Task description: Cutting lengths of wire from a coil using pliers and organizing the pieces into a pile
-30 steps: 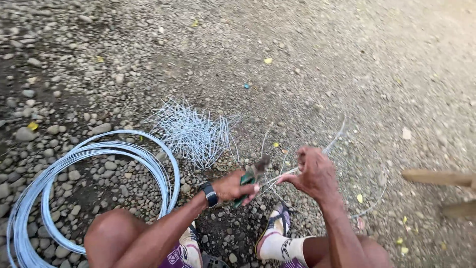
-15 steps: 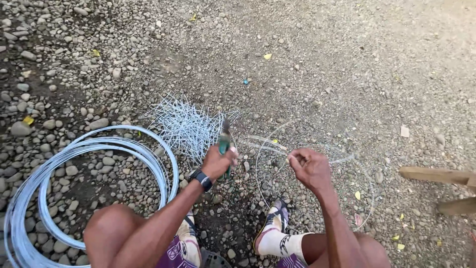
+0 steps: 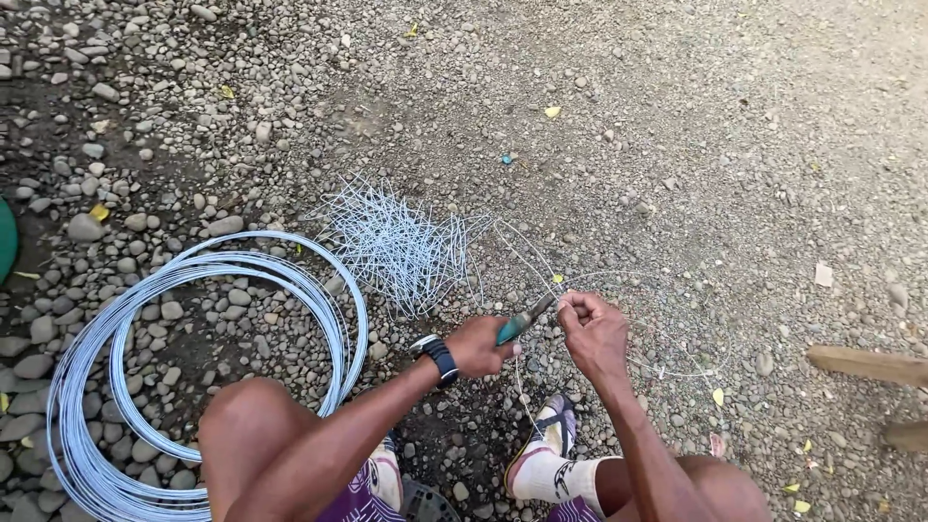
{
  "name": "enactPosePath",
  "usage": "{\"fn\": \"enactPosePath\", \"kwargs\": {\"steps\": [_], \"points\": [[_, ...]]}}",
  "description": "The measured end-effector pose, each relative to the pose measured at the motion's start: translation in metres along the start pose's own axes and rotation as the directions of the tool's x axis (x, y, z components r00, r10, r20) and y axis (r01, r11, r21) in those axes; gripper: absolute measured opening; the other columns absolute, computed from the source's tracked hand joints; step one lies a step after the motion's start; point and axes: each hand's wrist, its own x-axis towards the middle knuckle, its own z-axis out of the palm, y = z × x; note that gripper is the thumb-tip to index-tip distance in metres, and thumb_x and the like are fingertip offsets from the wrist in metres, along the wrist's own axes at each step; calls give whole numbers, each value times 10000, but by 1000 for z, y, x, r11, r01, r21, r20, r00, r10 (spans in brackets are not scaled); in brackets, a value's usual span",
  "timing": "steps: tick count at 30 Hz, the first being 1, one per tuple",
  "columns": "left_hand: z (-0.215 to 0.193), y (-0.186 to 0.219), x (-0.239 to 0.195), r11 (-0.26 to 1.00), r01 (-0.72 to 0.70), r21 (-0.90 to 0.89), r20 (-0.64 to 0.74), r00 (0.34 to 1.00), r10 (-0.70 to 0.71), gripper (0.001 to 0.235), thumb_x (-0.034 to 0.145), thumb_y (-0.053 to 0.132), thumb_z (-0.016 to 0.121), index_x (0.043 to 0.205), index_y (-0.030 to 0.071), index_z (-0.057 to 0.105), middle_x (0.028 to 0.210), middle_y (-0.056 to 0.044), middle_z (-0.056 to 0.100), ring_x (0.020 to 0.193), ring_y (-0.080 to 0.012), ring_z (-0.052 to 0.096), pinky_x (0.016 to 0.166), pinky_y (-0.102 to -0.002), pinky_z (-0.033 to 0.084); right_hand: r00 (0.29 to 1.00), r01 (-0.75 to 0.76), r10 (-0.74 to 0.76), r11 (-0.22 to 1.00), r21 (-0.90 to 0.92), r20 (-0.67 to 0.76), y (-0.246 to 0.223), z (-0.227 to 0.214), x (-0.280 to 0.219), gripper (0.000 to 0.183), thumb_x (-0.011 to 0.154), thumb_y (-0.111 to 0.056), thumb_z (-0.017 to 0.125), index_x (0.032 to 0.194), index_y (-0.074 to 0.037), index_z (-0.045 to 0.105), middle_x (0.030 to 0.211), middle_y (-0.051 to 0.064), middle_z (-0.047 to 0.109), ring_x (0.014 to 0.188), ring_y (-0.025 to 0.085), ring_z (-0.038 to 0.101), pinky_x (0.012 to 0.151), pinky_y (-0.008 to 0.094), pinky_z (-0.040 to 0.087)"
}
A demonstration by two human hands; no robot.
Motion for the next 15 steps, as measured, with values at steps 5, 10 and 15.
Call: {"fn": "enactPosePath", "kwargs": {"steps": [5,10,15], "points": [[-6,6,0,1000,-3,23,-28,1000,4,291,955,288,681,1038,10,652,792,-133,631,710,-321,624,652,-395,497,1000,10,-9,999,-48,20,3,7,3,90,871,-64,704,912,-55,783,635,45,661,546,64,487,504,221,405],[-2,3,1,998,33,46,-76,997,-30,296,942,312,667,958,18,638,749,-156,607,713,-359,623,645,-427,478,998,22,-15,994,-107,63,1,19,-2,86,862,-63,697,879,-61,782,619,46,665,526,79,498,496,246,397],[-19,-19,10,998,28,-51,-76,997,-31,305,927,316,663,862,19,628,698,-160,624,706,-337,654,695,-419,523,949,128,-36,953,-275,314,-22,7,2,245,885,-149,695,1109,-153,795,694,134,736,638,229,634,653,376,496]]}}
